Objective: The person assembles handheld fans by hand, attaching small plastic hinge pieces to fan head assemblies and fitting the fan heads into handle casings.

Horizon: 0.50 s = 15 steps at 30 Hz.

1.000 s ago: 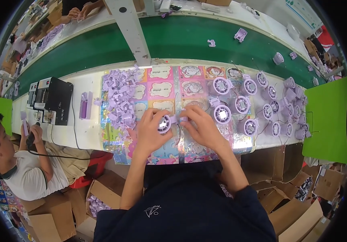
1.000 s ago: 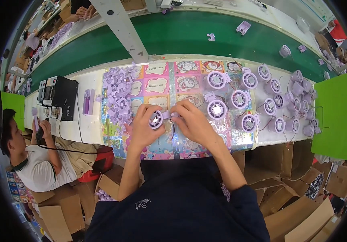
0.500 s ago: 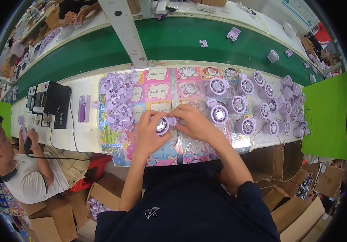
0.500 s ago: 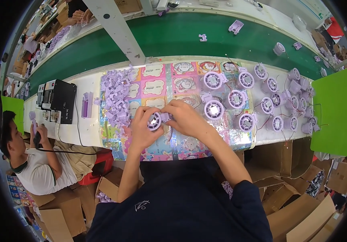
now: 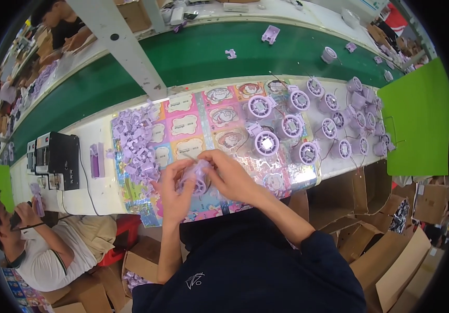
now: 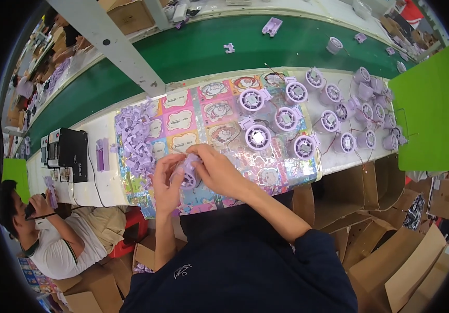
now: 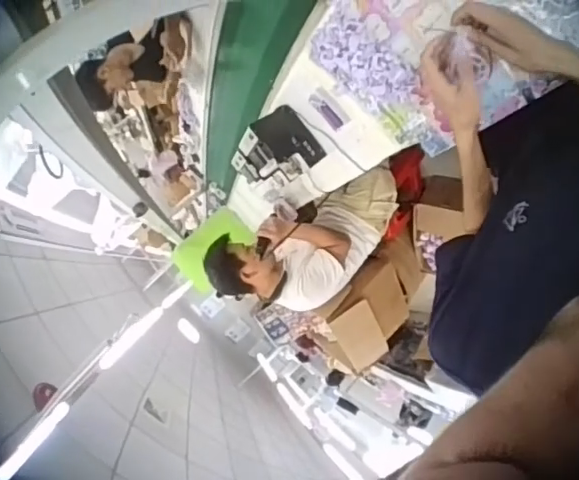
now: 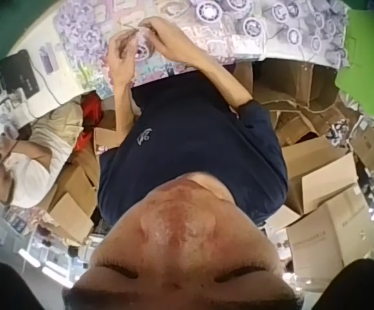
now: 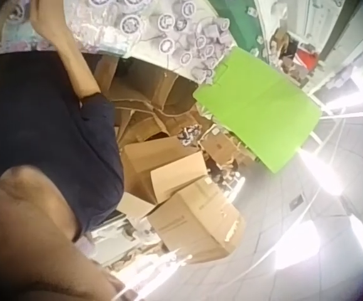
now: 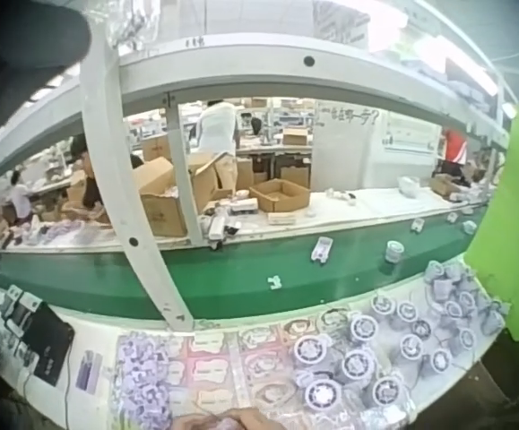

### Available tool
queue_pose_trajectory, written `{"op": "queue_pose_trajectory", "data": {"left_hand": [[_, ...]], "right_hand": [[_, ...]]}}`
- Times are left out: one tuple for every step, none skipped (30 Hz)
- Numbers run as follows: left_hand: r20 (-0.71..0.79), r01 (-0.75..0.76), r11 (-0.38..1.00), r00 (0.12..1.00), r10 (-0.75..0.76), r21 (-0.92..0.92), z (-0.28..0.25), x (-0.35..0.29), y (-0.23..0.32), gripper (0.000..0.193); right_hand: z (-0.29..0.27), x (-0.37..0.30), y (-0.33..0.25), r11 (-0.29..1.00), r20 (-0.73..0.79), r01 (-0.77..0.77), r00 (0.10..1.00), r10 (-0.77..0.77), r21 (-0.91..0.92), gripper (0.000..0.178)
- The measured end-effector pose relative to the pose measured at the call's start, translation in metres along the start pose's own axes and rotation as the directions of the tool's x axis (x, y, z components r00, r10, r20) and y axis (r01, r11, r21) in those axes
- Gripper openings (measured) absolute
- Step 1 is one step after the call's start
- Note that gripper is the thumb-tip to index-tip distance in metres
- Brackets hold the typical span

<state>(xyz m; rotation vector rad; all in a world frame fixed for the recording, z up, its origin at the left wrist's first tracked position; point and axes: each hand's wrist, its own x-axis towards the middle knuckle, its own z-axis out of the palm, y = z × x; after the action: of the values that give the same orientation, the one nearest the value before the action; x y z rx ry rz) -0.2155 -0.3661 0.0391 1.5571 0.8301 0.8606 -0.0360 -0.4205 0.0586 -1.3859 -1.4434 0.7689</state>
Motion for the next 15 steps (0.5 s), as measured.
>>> {"op": "queue_pose_trajectory", "data": {"left_hand": [[-0.060, 0.089, 0.985, 0.993, -0.098, -0.145, 0.000, 0.000, -0.002, 0.041], [-0.038, 0.034, 0.998, 0.999, -0.036, -0.054, 0.002, 0.002, -0.001, 0.029], [-0.033, 0.035, 0.998, 0.999, -0.037, -0.054, 0.001, 0.001, -0.004, 0.029], [0.017, 0.032, 0.999, 0.999, -0.032, -0.004, -0.001, -0.001, -0.009, 0.024], [0.067, 0.026, 0.999, 0.997, -0.029, 0.046, -0.002, -0.002, -0.012, 0.021], [0.071, 0.025, 0.999, 0.997, -0.028, 0.046, 0.000, -0.004, -0.013, 0.021], [0.020, 0.032, 0.998, 0.999, -0.031, -0.056, 0.005, -0.007, -0.015, 0.018], [-0.026, 0.036, 0.987, 0.999, -0.041, -0.157, 0.010, -0.009, -0.014, 0.016], [-0.020, 0.038, 0.987, 0.999, -0.042, -0.156, 0.012, -0.008, -0.013, 0.016], [-0.009, 0.028, 0.989, 1.000, -0.029, -0.143, 0.013, -0.008, -0.011, 0.014], [0.004, 0.016, 0.991, 1.000, -0.016, -0.132, 0.015, -0.007, -0.009, 0.012], [0.013, 0.018, 0.991, 1.000, -0.016, -0.134, 0.015, -0.006, -0.010, 0.012], [0.036, -0.010, 0.988, 0.999, 0.015, -0.157, 0.016, -0.006, -0.012, 0.010], [0.055, -0.036, 0.983, 0.997, 0.047, -0.181, 0.018, -0.006, -0.013, 0.009], [0.063, -0.034, 0.982, 0.997, 0.046, -0.185, 0.020, -0.007, -0.012, 0.009]], "right_hand": [[0.000, -0.004, -0.008, 1.000, -0.001, 0.021, 1.000, -0.021, -0.010, 0.032], [0.004, -0.007, -0.009, 1.000, -0.006, 0.019, 1.000, -0.019, -0.011, 0.032], [0.009, -0.011, -0.010, 1.000, -0.036, 0.010, 0.999, -0.010, -0.007, 0.032], [0.013, -0.015, -0.010, 1.000, -0.066, 0.002, 0.998, -0.002, -0.003, 0.032], [0.015, -0.018, -0.009, 1.000, -0.085, -0.028, 0.996, 0.028, 0.008, 0.032], [0.014, -0.019, -0.008, 1.000, -0.089, -0.029, 0.996, 0.030, 0.008, 0.032], [0.013, -0.020, -0.008, 0.994, -0.067, -0.081, 0.994, 0.086, 0.071, 0.031], [0.011, -0.022, -0.007, 0.982, -0.045, -0.135, 0.989, 0.142, 0.134, 0.030], [0.011, -0.024, -0.005, 0.981, -0.051, -0.137, 0.988, 0.145, 0.136, 0.030], [0.010, -0.026, -0.003, 0.978, -0.055, -0.151, 0.986, 0.160, 0.142, 0.028], [0.009, -0.028, -0.001, 0.975, -0.060, -0.165, 0.983, 0.175, 0.146, 0.027], [0.008, -0.031, 0.000, 0.975, -0.068, -0.168, 0.981, 0.179, 0.145, 0.027], [0.007, -0.034, 0.000, 0.970, -0.083, -0.155, 0.981, 0.173, 0.189, 0.026], [0.005, -0.037, 0.000, 0.962, -0.095, -0.141, 0.981, 0.167, 0.232, 0.026], [0.002, -0.040, 0.000, 0.963, -0.103, -0.145, 0.980, 0.172, 0.229, 0.026]]}}
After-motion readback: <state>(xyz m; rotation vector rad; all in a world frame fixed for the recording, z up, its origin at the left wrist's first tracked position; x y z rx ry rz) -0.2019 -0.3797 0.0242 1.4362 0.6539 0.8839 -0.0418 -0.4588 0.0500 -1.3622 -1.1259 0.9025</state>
